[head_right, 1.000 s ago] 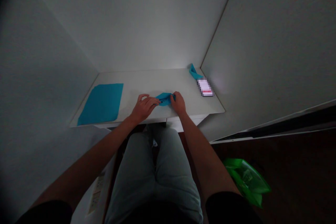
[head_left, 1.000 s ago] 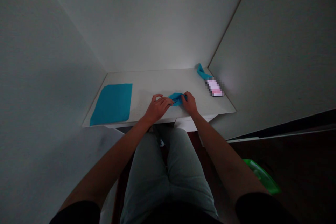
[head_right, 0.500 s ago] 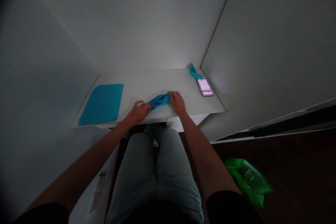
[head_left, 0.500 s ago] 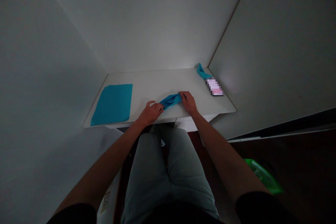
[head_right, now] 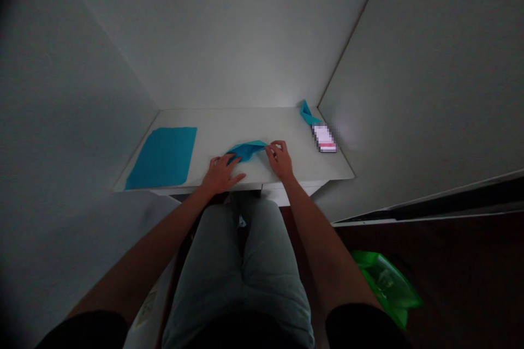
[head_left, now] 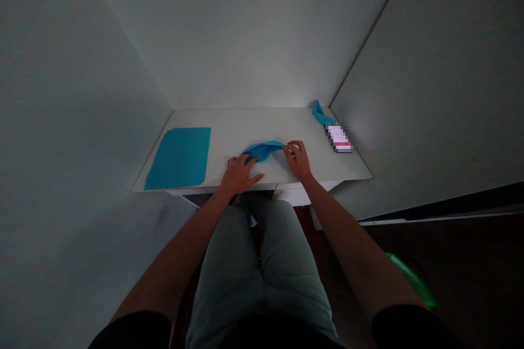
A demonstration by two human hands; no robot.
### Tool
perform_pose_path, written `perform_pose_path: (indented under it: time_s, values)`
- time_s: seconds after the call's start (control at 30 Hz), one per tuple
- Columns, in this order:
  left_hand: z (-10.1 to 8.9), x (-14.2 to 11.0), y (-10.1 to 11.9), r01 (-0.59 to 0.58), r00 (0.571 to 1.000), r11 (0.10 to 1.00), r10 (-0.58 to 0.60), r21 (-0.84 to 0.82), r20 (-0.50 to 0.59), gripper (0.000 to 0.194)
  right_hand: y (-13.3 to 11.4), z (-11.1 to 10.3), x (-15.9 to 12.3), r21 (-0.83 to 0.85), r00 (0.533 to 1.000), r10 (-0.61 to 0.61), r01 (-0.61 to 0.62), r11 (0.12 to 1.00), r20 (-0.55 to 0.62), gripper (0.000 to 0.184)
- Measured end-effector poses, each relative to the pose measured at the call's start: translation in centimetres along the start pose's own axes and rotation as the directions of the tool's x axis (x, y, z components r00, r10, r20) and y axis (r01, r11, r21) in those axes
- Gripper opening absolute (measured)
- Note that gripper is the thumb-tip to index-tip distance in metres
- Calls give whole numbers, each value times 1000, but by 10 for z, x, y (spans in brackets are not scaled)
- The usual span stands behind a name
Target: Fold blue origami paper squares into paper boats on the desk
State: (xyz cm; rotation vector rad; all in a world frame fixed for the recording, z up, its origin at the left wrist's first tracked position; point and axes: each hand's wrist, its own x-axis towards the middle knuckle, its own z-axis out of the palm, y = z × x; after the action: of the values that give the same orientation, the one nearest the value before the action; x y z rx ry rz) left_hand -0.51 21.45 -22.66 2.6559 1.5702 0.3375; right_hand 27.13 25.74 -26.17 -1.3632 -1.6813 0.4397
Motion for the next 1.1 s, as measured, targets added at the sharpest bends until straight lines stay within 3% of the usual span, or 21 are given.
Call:
perform_pose_path:
  time_s: [0.2, 0.3, 0.4, 0.53, 0.67, 0.8, 0.9, 1.1]
  values:
    - [-1, -1, 1, 10, 1000, 1000, -10, 28, 2, 67, 4, 5, 2, -163, 992, 49, -29, 986, 119, 42]
    - [-3, -4, 1, -25, 1000, 1000, 25, 1, -4, 63, 5, 8, 5, -240, 991, 24, 10, 971, 135, 34]
    - [-6, -7, 3, -61, 998, 996, 60, -58, -17, 52, 4, 8, 7, -296, 983, -13, 68, 953, 183, 39]
    - [-14, 2, 9, -80, 993, 983, 64, -165, -96, 33, 3, 7, 5, -253, 971, -50, 110, 961, 233, 51]
    - [-23, 36, 18, -3, 980, 980, -37, -197, -197, 29, 4, 4, 3, -130, 955, -107, 148, 980, 278, 52]
    - [-26, 68, 22, 37, 999, 994, -40, -107, -26, 44, -1, -1, 2, -32, 951, -92, 107, 994, 296, 56]
    - [-26, 78, 23, 70, 993, 997, -65, -46, 98, 49, -9, -4, 1, -19, 953, -48, 56, 998, 299, 63]
    - [-28, 74, 23, 197, 974, 979, -190, -48, 121, 47, -11, -1, 0, -61, 960, 118, -106, 992, 252, 86]
